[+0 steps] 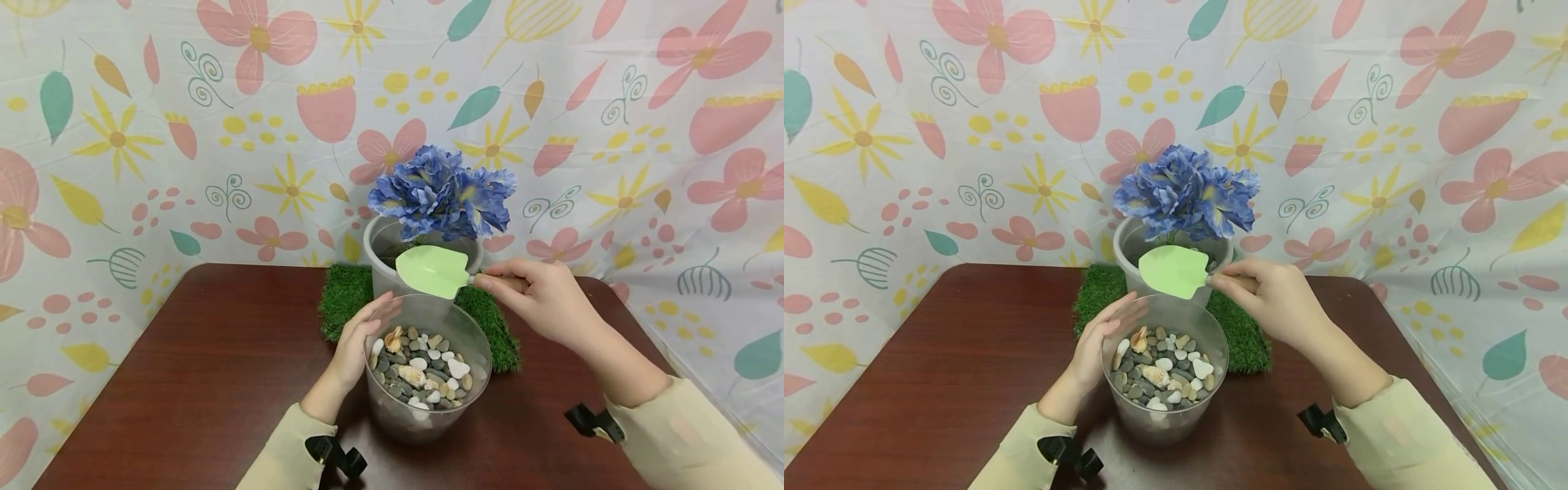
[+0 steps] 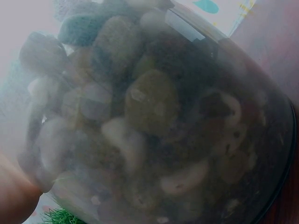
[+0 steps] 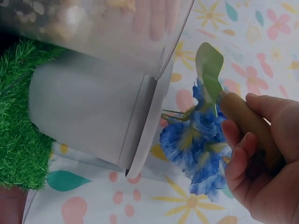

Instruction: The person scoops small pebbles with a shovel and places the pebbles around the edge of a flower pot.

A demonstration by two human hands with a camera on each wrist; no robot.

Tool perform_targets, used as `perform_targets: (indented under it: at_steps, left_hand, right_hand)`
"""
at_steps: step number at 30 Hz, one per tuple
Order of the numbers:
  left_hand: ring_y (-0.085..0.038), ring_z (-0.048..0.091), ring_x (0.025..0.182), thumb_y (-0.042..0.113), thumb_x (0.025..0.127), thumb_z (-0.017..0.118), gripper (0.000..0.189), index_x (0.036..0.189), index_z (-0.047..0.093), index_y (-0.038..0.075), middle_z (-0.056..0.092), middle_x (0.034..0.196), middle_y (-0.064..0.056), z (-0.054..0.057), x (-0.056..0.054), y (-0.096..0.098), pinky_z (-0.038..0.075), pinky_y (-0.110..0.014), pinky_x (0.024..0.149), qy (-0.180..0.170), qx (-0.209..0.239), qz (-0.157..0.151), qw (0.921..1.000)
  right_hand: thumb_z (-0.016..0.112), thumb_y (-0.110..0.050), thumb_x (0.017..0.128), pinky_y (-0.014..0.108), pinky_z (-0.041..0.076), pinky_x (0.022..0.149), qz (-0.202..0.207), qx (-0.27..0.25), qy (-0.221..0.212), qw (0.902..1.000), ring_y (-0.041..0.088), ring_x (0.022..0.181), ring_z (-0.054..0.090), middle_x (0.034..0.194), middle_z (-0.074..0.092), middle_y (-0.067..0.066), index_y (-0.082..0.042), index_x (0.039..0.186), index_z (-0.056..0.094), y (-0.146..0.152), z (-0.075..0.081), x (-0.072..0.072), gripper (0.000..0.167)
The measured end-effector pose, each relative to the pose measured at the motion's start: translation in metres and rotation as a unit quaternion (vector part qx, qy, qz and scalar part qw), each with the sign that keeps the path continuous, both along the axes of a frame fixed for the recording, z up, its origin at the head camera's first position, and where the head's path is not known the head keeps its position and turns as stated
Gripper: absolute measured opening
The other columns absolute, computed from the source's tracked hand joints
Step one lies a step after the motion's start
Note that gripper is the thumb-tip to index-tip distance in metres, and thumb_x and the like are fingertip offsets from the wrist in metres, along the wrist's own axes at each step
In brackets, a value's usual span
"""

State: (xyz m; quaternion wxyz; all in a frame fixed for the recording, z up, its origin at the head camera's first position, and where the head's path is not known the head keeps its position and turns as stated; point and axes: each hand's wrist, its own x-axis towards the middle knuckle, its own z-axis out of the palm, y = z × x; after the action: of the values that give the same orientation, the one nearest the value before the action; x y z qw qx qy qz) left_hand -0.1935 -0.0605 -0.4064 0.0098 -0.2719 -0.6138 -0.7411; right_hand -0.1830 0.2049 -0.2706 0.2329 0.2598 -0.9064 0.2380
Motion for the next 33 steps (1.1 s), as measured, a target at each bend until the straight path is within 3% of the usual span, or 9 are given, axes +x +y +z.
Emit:
perform_targets:
  at_steps: [23,33]
  left_hand:
    - [-0.044,0.037,0.133,0.014,0.094,0.026,0.055,0.145,0.029,-0.007,0.038,0.143,-0.03,0.001,0.0,0.0,0.024,-0.056,0.113,-0.007,0.0,-0.003,1.0]
    - [-0.04,0.039,0.134,0.015,0.095,0.026,0.054,0.145,0.031,-0.004,0.039,0.144,-0.028,-0.001,0.0,0.001,0.023,-0.055,0.114,-0.022,0.009,-0.004,0.9997]
  right_hand:
    - [0.07,-0.025,0.084,0.018,0.045,0.052,0.004,0.009,-0.012,0.9999,-0.005,0.058,0.058,0.072,0.07,-0.01,-0.016,0.098,0.074,0.002,-0.003,0.014,0.016]
    - [0.071,-0.023,0.083,0.016,0.048,0.057,0.026,0.029,-0.021,0.999,-0.007,0.067,0.063,0.083,0.073,-0.012,-0.019,0.099,0.073,0.005,-0.006,0.018,0.017]
